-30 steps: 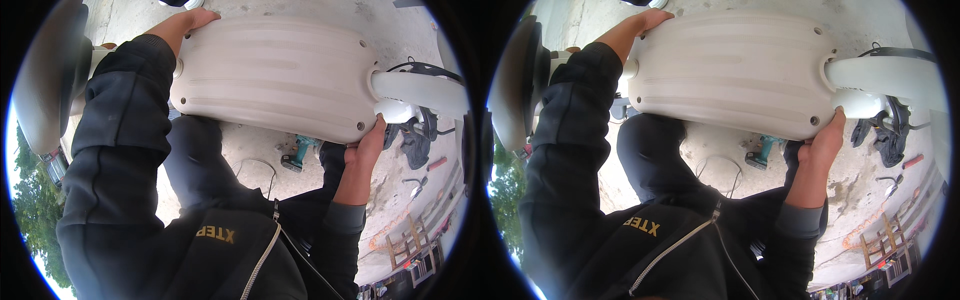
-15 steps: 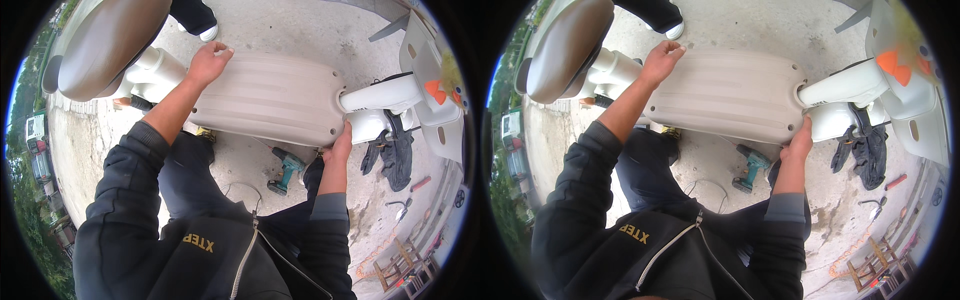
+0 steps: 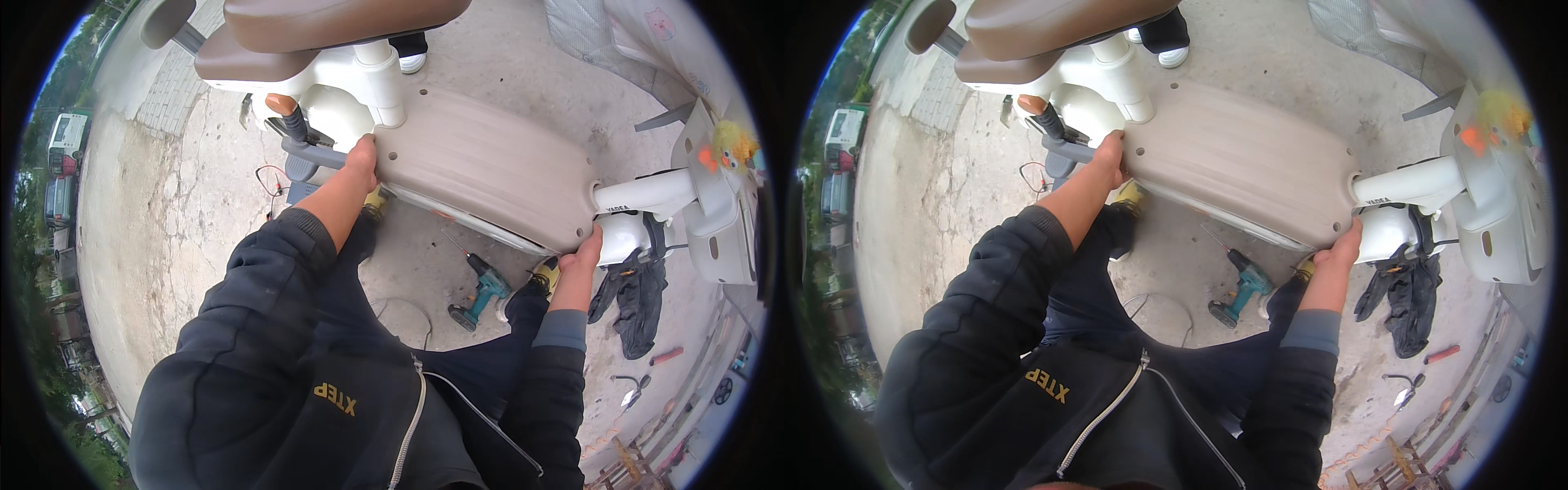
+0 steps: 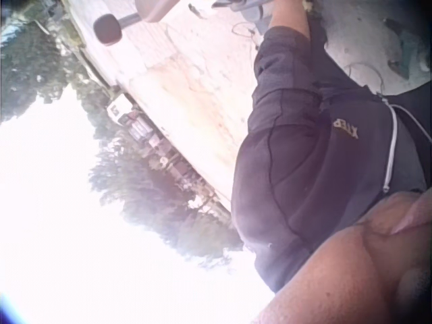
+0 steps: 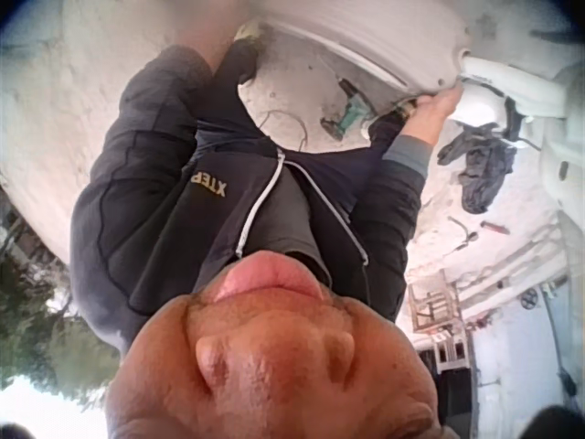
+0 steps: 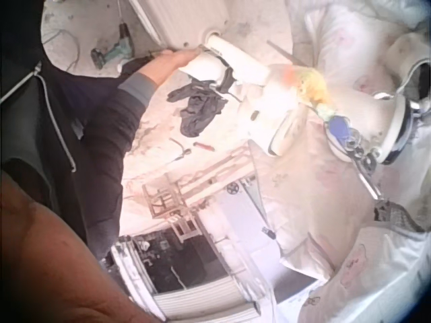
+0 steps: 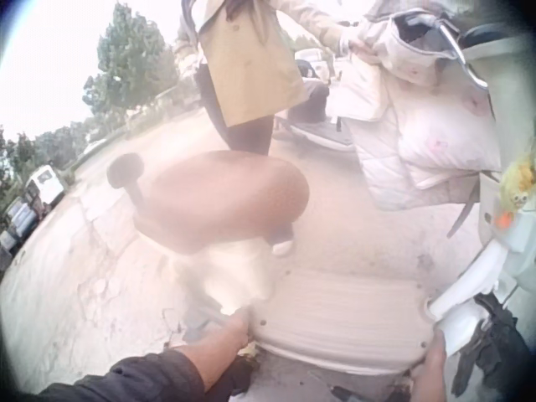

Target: The person removes the scooter seat to access the battery compartment, then uses a battery tester to check the voltage of the batteries. The person connects the tester leads to the battery terminals and observes the gauge.

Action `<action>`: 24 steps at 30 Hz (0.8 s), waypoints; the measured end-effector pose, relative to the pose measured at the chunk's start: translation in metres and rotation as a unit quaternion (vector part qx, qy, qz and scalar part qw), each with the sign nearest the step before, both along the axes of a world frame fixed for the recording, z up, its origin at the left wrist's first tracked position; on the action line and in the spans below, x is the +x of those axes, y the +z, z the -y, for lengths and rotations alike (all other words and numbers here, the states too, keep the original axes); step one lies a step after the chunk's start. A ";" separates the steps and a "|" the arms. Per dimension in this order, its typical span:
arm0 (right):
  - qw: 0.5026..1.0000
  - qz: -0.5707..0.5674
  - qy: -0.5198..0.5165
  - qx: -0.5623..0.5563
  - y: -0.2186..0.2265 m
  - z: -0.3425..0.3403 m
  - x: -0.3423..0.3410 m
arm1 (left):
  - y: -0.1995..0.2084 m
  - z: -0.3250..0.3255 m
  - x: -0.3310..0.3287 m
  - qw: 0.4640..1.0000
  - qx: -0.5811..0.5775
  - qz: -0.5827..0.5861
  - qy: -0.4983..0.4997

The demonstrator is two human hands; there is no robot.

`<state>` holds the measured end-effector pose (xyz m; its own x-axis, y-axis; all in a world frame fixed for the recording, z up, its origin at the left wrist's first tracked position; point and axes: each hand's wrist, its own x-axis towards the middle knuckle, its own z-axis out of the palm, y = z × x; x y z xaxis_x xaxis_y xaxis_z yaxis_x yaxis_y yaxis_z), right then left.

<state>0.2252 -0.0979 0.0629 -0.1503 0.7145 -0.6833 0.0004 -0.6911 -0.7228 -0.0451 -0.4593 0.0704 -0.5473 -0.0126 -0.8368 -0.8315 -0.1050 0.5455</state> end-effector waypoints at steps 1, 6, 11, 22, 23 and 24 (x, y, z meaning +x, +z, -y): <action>1.000 -0.008 0.001 0.001 -0.002 -0.002 0.000 | -0.003 -0.004 0.000 1.000 -0.019 -0.011 0.014; 1.000 -0.026 -0.009 0.014 -0.015 -0.007 -0.006 | 0.003 -0.017 -0.010 0.994 -0.086 -0.054 0.037; 0.999 -0.034 -0.006 0.011 0.001 0.001 -0.016 | 0.007 -0.021 -0.011 0.986 -0.102 -0.120 0.056; 0.983 -0.095 -0.103 0.122 0.122 0.021 -0.020 | 0.004 -0.017 -0.016 0.992 0.063 -0.109 -0.005; 0.979 -0.102 -0.104 0.142 0.129 0.025 -0.018 | 0.003 -0.018 -0.016 0.991 0.078 -0.108 -0.007; 0.975 -0.112 -0.098 0.162 0.134 0.029 -0.018 | 0.002 -0.015 -0.014 0.990 0.091 -0.107 -0.006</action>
<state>0.2075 -0.1265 0.1972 -0.1090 0.9177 -0.3819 -0.2913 -0.3968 -0.8705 -0.0593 -0.4445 0.0721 -0.7114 0.1349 -0.6898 -0.7009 -0.2078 0.6823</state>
